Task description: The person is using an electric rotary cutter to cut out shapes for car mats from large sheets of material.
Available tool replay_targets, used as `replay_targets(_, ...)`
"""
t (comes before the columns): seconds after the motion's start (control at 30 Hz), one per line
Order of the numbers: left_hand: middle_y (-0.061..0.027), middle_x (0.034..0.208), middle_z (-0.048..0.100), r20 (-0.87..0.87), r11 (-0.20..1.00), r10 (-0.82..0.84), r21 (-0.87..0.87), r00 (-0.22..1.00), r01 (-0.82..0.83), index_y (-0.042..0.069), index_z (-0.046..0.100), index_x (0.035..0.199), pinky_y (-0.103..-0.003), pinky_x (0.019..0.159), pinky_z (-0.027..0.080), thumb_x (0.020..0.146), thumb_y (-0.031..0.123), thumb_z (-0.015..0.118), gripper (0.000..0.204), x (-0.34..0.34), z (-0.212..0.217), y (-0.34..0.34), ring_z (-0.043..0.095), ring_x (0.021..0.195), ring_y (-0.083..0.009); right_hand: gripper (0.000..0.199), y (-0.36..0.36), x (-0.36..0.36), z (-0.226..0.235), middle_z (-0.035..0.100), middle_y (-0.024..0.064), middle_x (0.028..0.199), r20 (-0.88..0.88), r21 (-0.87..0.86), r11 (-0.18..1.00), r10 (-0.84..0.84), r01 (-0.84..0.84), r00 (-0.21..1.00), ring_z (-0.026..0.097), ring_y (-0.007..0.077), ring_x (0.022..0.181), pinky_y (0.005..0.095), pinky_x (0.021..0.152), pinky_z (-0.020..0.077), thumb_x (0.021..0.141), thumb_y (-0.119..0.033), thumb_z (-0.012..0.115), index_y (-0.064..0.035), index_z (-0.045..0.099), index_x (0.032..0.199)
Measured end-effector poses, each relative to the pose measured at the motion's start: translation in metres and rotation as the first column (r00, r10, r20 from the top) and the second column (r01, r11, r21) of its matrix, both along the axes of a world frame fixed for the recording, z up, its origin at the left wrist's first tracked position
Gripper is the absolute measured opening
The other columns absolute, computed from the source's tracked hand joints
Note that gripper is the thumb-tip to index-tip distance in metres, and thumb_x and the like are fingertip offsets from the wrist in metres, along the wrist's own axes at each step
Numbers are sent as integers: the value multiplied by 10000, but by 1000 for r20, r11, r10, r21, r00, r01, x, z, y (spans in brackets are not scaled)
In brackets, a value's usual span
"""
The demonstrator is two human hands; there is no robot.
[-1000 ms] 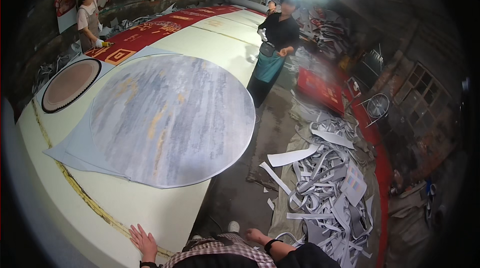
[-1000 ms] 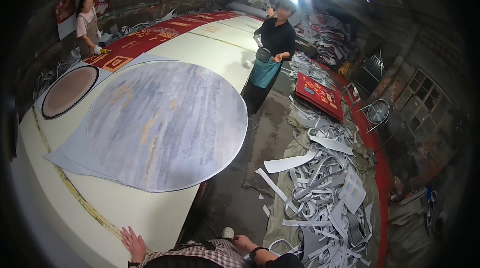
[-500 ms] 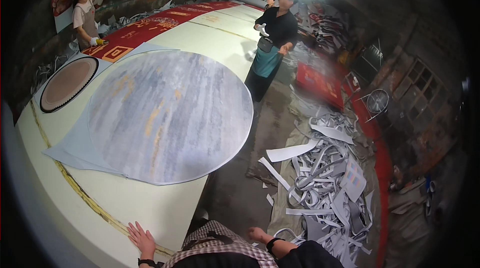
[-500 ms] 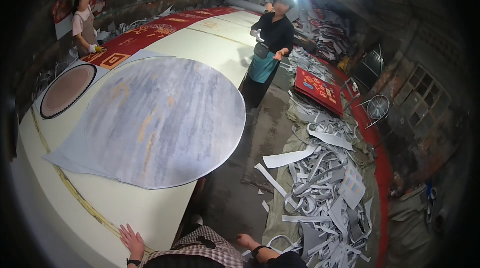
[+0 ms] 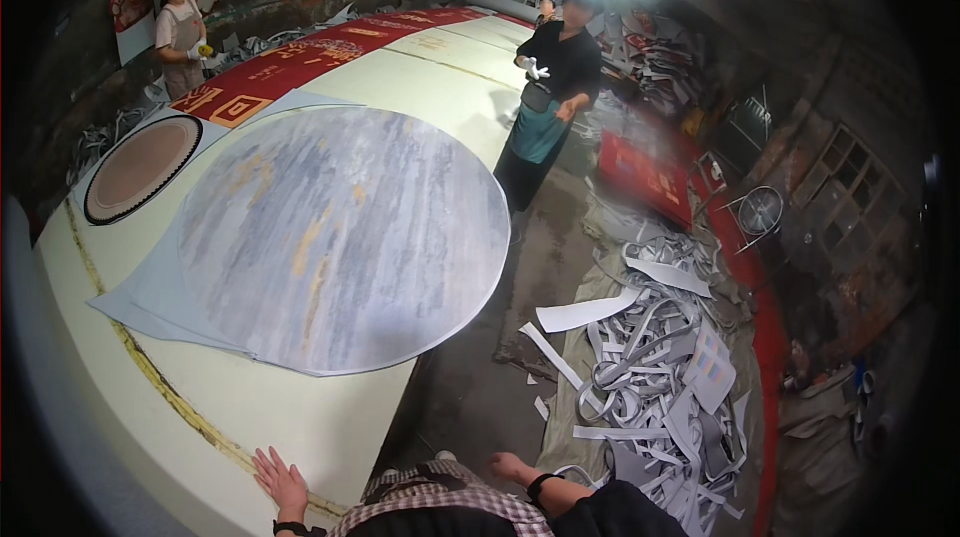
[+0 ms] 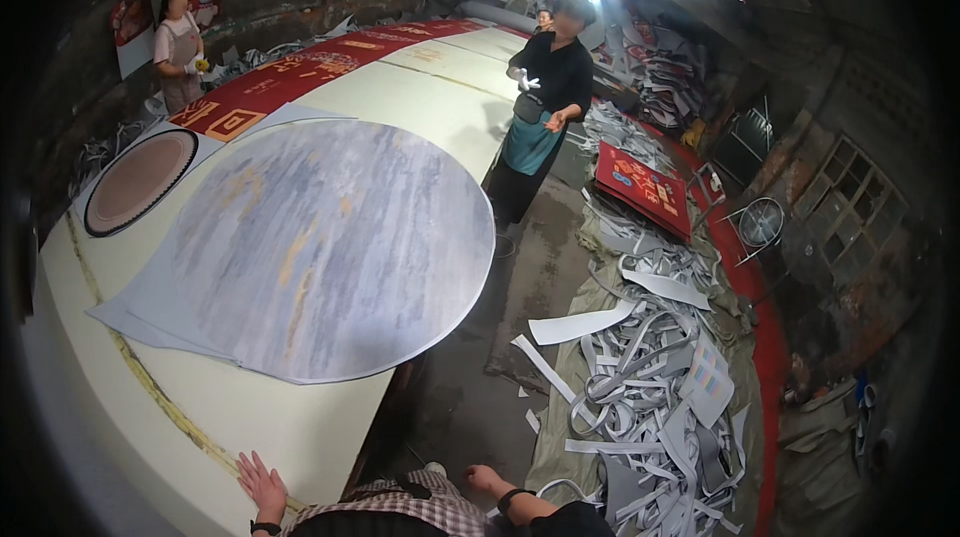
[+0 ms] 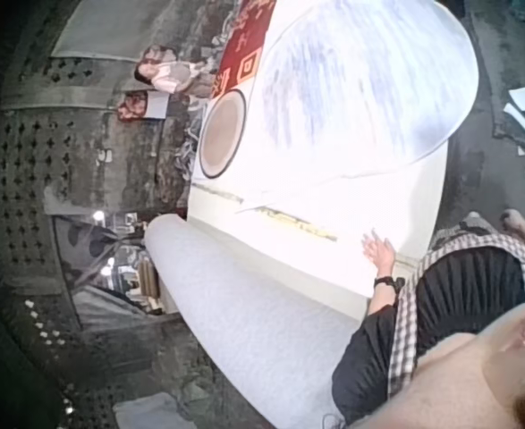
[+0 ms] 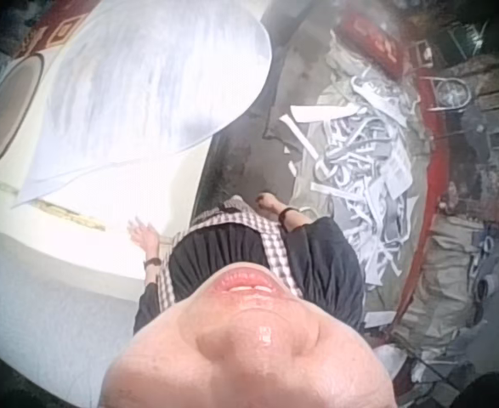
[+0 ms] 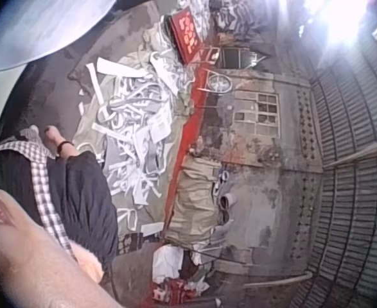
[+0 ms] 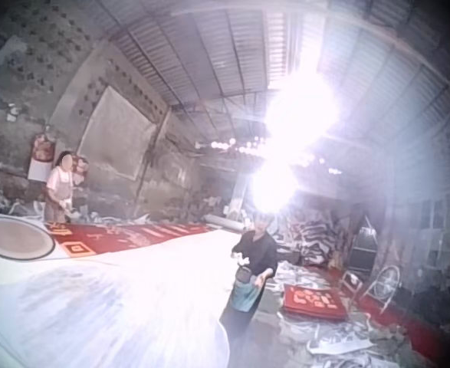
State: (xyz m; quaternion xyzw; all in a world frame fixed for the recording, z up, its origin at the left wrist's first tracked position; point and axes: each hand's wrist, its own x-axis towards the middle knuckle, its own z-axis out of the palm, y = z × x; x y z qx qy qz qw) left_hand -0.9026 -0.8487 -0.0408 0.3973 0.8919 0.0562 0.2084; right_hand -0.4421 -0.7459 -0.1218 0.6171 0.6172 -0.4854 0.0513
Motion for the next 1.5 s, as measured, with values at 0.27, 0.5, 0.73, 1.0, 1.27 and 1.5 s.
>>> replay_targets(0.27, -142, 1439, -31, -15, 999, 8, -36, 1000, -8, 68, 102, 1375, -493, 1038, 11, 839, 207, 430, 643, 3, 0, 6, -42, 1321, -324, 323, -6, 16, 0, 617, 164, 922, 43, 12, 1000, -17, 16, 999, 578, 312, 889, 366, 791, 446, 697, -155, 465, -58, 626, 960)
replay_targets(0.5, -161, 1435, -3, -32, 1000, -16, -12, 999, 16, 61, 118, 1372, -502, 1033, 29, 840, 217, 426, 634, 3, -5, 2, -19, 1320, -334, 346, -18, 37, -18, 632, 128, 818, 26, -23, 994, -109, 110, 994, 610, 194, 735, 318, 685, 470, 699, -175, 531, -18, 597, 1001)
replay_targets(0.73, -186, 1424, 51, 15, 989, -20, 147, 1000, 18, 49, 182, 1357, -514, 1030, 44, 819, 243, 469, 640, -2, -15, -3, 22, 1309, -370, 250, 11, 46, -20, 637, 58, 752, 38, -1, 999, 55, -55, 998, 599, 139, 669, 266, 598, 475, 756, -169, 520, -36, 610, 948)
replay_targets(1.0, -219, 1382, 192, 89, 955, 162, 239, 983, -179, 76, 325, 1297, -465, 1037, 153, 790, 247, 506, 564, 21, -8, -16, 167, 1278, -376, 285, 61, 69, -30, 640, 104, 816, -120, 68, 909, 416, -411, 901, 615, 162, 727, 283, 592, 480, 774, -206, 529, 3, 616, 949)
replay_targets(1.27, -265, 1190, 416, 1, 739, 449, 562, 894, -372, 15, 405, 1214, -418, 955, 322, 794, 89, 498, 436, 167, -2, -51, 383, 1121, -399, 217, 92, 151, -16, 627, 95, 847, -475, -140, 979, 65, -149, 878, 597, 161, 726, 265, 607, 477, 831, -52, 486, -17, 587, 1020)
replay_targets(1.5, -210, 1237, 399, 117, 702, 379, 610, 918, -368, 51, 397, 1240, -394, 964, 321, 827, 130, 483, 429, 295, 5, -13, 386, 1141, -358, 155, 71, 398, -65, 598, 97, 714, -129, 152, 984, 112, -92, 985, 545, 167, 574, 324, 515, 445, 743, -64, 555, 8, 609, 870)
